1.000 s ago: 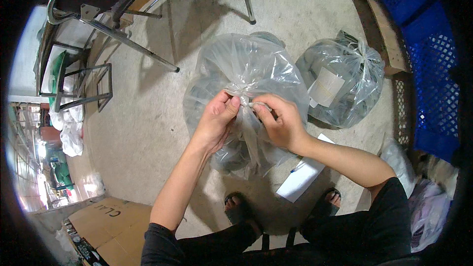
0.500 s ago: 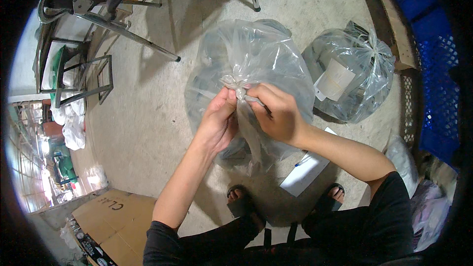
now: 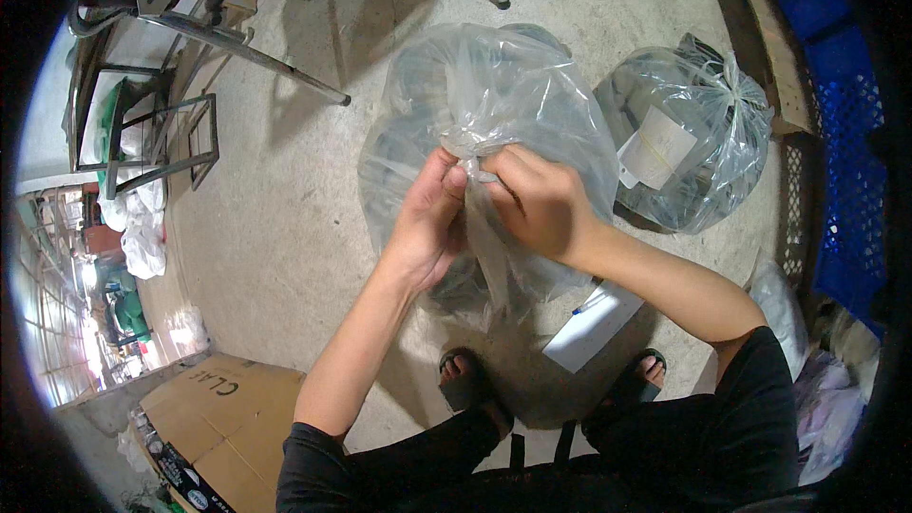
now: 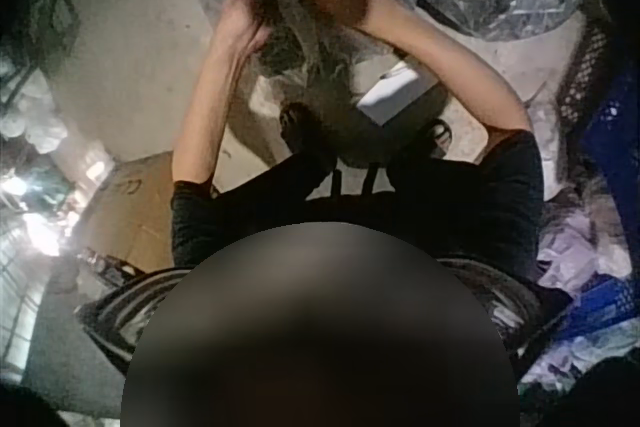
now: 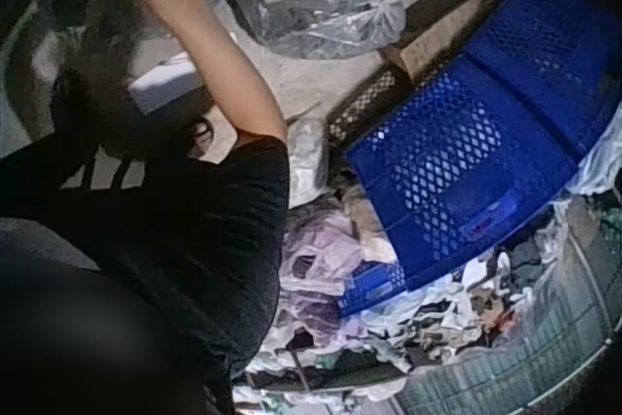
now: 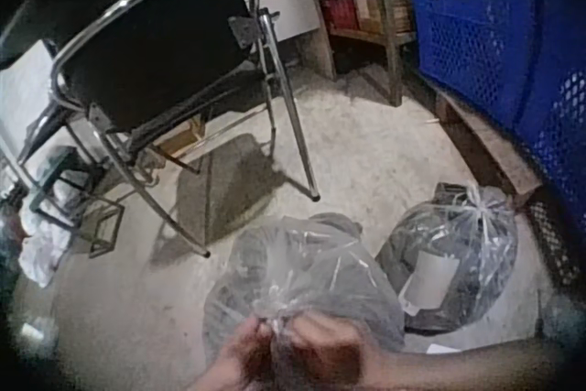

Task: The person unties a plastic bag and removes several bundles of folded beige fabric items. They place the bundles on the floor and then pick up one bundle to inspect it closely.

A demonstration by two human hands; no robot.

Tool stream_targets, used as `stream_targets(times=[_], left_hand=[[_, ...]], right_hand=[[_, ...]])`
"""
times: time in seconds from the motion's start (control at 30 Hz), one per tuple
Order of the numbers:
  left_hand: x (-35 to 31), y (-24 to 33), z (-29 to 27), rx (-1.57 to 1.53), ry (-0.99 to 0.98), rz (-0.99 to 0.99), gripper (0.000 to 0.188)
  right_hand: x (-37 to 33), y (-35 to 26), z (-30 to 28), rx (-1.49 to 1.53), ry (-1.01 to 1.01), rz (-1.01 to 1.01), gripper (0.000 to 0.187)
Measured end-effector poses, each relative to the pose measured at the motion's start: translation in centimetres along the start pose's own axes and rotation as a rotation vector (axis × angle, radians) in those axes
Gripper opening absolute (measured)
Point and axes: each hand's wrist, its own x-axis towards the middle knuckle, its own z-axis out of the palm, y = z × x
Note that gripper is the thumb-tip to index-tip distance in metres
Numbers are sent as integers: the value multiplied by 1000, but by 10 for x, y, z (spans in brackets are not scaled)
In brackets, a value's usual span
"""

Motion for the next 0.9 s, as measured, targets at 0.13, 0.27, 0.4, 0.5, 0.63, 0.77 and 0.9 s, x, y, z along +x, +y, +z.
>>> stream_targets(times=[0.13,0.27,0.4,0.5,0.63,0.77,0.9], left_hand=[[2,1,-6,250,42,86,34],[2,0,-5,387,9,167,29],[-4,3,6,554,52,207,24],[-3,6,11,769,101,345,21],[-9,11,11,531,27,214,21],[-14,15,12,580,41,228,21],[-19,25,16,575,-8,180,21]], right_hand=[[5,-1,-7,156,-21,-43,20],[-1,-8,-21,147,-81,34,23],[-4,-10,-27,111,-25,34,27],[-5,-12,-26,120,34,22,24],[-9,-17,-30,255,-83,277,15],[-3,-22,-36,180,-109,179,20],[5,-34,-53,-79,-234,134,27]])
